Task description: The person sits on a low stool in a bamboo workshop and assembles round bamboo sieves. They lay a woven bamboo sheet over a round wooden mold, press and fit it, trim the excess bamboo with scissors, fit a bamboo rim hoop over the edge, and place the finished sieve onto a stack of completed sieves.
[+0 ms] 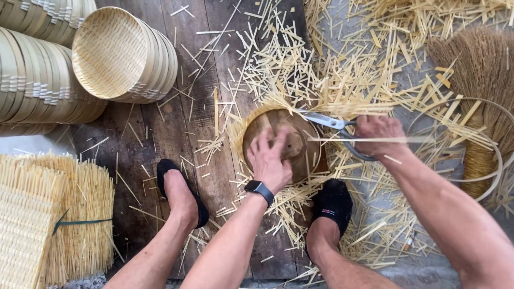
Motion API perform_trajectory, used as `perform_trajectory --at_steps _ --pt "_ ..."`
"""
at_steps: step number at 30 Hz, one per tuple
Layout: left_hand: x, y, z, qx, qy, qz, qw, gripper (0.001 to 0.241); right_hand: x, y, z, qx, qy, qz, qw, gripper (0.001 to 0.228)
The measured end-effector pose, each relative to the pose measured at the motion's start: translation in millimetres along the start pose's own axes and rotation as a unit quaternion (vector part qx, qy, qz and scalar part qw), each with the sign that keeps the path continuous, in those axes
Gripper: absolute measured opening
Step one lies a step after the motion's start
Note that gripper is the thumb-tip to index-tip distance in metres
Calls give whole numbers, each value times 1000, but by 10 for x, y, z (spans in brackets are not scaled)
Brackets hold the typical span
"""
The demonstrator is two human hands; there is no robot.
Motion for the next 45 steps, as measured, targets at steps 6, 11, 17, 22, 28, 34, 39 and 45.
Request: perform_trajectory --at_steps 6,11,17,22,28,34,39,45 --pt "-79 2 23 67 98 53 992 79 -327 595 360 306 60 120 942 43" --pt "-222 148 -39 58 66 25 996 80 -98 147 -49 137 34 27 990 23" --pt "-213 153 -107 -7 10 -45 999 76 49 215 27 60 -1 38 998 48" --pt "-94 18 -98 -127 -23 -70 989 77 -298 478 184 -11 6 -25 1000 34" --pt "-95 2 211 100 101 138 980 123 143 80 325 122 21 39 992 77" --pt "-20 -26 188 123 102 120 980 113 -257 171 353 20 -11 53 998 73" --pt "-14 15 166 108 84 88 987 124 -41 -176 122 44 -4 5 999 43" --pt "-91 -127 209 150 78 114 979 122 -251 275 264 141 48 66 987 39"
Point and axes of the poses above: each hand's wrist, its own z-axis away from the middle knuckle, its own y-axis out of the back of the hand, x = y × z, the point moved 8 cm from there along -z, towards the middle knuckle, and after that the axes turned 14 degrees about -x, right-handed, at the moved point
